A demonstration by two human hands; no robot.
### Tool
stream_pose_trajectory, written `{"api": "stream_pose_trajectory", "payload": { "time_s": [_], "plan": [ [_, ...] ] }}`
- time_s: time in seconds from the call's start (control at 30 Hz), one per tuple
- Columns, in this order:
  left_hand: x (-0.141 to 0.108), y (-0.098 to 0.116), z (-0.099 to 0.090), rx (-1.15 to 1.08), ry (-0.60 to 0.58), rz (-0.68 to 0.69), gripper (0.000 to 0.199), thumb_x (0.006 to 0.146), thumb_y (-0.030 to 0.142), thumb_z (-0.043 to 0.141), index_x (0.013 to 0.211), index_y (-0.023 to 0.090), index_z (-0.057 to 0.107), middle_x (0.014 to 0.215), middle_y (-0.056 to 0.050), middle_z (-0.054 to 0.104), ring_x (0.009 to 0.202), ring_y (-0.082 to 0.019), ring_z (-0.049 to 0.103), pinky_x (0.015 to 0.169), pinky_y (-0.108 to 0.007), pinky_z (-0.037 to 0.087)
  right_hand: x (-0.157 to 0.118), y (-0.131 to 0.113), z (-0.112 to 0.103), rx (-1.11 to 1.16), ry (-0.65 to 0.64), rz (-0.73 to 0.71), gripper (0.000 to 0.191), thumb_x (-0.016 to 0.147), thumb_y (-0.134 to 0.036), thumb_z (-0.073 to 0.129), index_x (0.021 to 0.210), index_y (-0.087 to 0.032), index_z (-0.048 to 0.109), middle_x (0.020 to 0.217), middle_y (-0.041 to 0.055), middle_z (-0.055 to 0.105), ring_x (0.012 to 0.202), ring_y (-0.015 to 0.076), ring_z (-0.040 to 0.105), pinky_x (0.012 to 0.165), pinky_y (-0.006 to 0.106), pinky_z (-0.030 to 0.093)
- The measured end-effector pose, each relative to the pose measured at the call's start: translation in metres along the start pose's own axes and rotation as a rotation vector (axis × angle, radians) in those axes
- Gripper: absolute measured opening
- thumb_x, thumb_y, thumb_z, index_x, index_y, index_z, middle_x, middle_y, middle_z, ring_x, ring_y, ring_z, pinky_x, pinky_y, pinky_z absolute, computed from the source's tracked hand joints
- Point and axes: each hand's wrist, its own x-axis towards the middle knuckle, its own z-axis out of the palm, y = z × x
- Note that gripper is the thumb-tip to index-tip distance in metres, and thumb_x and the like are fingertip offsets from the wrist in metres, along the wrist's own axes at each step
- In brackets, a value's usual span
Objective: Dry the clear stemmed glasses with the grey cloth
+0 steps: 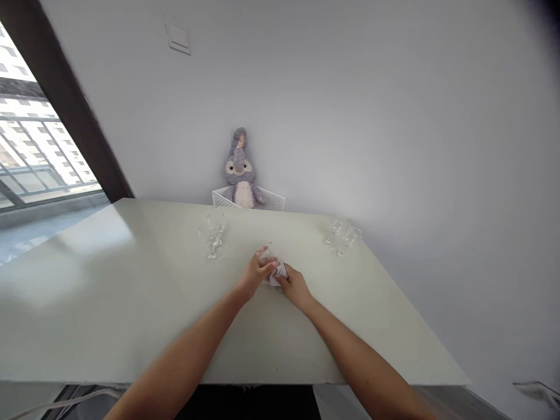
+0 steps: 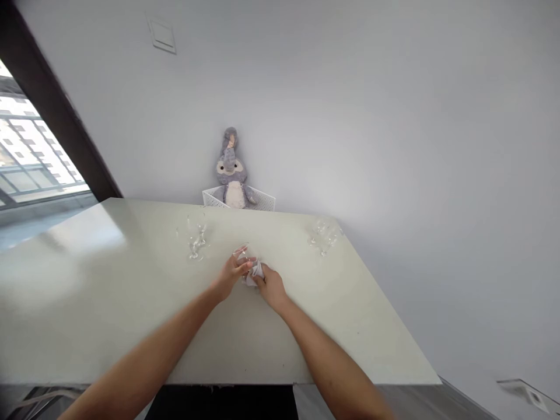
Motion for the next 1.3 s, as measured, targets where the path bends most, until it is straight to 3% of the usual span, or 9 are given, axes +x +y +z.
{"api": "stream_pose_trajectory", "payload": {
  "time_s": [0.2, 0.33, 0.43, 0.57, 0.73, 0.87, 1.07, 1.2, 1.3],
  "plan": [
    [0.003, 0.006, -0.005, -0.297, 0.124, -0.047, 0.052, 0.061, 0.036, 0.070, 0.101, 0.018, 0.043, 0.090, -0.007, 0.062, 0.078, -0.015, 0.060, 0.074, -0.032, 0.047, -0.002, -0.008, -0.015, -0.511, 0.032, -0.204, 0.033, 0.076, -0.016, 0.042, 0.107, -0.019, 0.053, 0.101, 0.0077, 0.060, 0.089, 0.0219, 0.051, 0.076, 0.034, 0.035],
    [0.010, -0.003, -0.013, -0.366, 0.290, -0.079, 0.047, 0.062, 0.035, 0.069, 0.097, 0.019, 0.042, 0.084, -0.003, 0.060, 0.068, -0.010, 0.059, 0.071, -0.030, 0.049, -0.008, -0.018, -0.012, -0.632, -0.072, -0.425, 0.040, 0.077, -0.032, 0.050, 0.115, -0.019, 0.050, 0.121, 0.0091, 0.050, 0.108, 0.0278, 0.041, 0.092, 0.043, 0.026],
    [0.008, -0.004, -0.009, -0.365, 0.324, -0.020, 0.049, 0.062, 0.034, 0.069, 0.100, 0.019, 0.041, 0.087, -0.004, 0.060, 0.072, -0.011, 0.060, 0.072, -0.031, 0.049, -0.009, -0.022, -0.004, -0.592, -0.087, -0.378, 0.041, 0.083, -0.038, 0.041, 0.118, -0.017, 0.047, 0.124, 0.0115, 0.047, 0.110, 0.0274, 0.040, 0.092, 0.042, 0.029],
    [-0.002, 0.005, 0.003, -0.348, 0.106, 0.118, 0.055, 0.060, 0.026, 0.072, 0.104, 0.020, 0.040, 0.098, -0.006, 0.058, 0.080, -0.015, 0.060, 0.078, -0.033, 0.047, -0.001, -0.015, -0.009, -0.374, -0.053, -0.184, 0.033, 0.085, -0.028, 0.035, 0.114, -0.018, 0.048, 0.109, 0.0097, 0.055, 0.099, 0.0212, 0.048, 0.083, 0.035, 0.037],
    [-0.008, 0.012, 0.005, -0.385, -0.162, 0.161, 0.058, 0.059, 0.019, 0.073, 0.105, 0.022, 0.039, 0.102, -0.006, 0.055, 0.088, -0.019, 0.060, 0.080, -0.034, 0.045, 0.007, -0.003, -0.030, 0.168, -0.205, 0.000, 0.027, 0.074, -0.030, 0.054, 0.099, -0.022, 0.058, 0.095, 0.0027, 0.060, 0.086, 0.0181, 0.055, 0.077, 0.032, 0.043],
    [-0.006, 0.006, 0.002, -0.332, -0.153, 0.227, 0.058, 0.060, 0.018, 0.072, 0.107, 0.022, 0.038, 0.105, -0.007, 0.053, 0.091, -0.020, 0.059, 0.082, -0.036, 0.045, 0.005, -0.002, -0.026, 0.589, -0.245, 0.259, 0.038, 0.069, -0.035, 0.059, 0.104, -0.021, 0.053, 0.079, 0.0007, 0.059, 0.064, 0.0155, 0.055, 0.056, 0.030, 0.047],
    [-0.010, 0.004, 0.005, -0.131, -0.045, 0.370, 0.059, 0.062, 0.024, 0.071, 0.111, 0.021, 0.039, 0.108, -0.009, 0.053, 0.095, -0.021, 0.058, 0.083, -0.037, 0.046, 0.005, -0.005, -0.008, 0.835, -0.082, 0.316, 0.041, 0.062, -0.032, 0.067, 0.100, -0.020, 0.055, 0.081, 0.0020, 0.060, 0.065, 0.0156, 0.056, 0.057, 0.031, 0.049],
    [-0.017, 0.006, 0.010, 0.140, 0.042, 0.593, 0.052, 0.064, 0.027, 0.068, 0.109, 0.019, 0.043, 0.111, -0.011, 0.052, 0.100, -0.022, 0.055, 0.086, -0.037, 0.046, 0.006, -0.006, -0.004, 0.984, 0.001, 0.309, 0.034, 0.063, -0.032, 0.067, 0.093, -0.018, 0.059, 0.076, 0.0017, 0.060, 0.058, 0.0116, 0.053, 0.053, 0.025, 0.046],
    [-0.020, 0.002, 0.013, 0.401, 0.027, 0.829, 0.056, 0.068, 0.025, 0.065, 0.116, 0.020, 0.038, 0.112, -0.012, 0.054, 0.103, -0.022, 0.053, 0.085, -0.038, 0.046, 0.006, -0.009, -0.004, 1.076, 0.093, 0.327, 0.031, 0.063, -0.032, 0.067, 0.088, -0.017, 0.059, 0.072, 0.0002, 0.060, 0.057, 0.0099, 0.052, 0.053, 0.023, 0.045]
  ]
}}
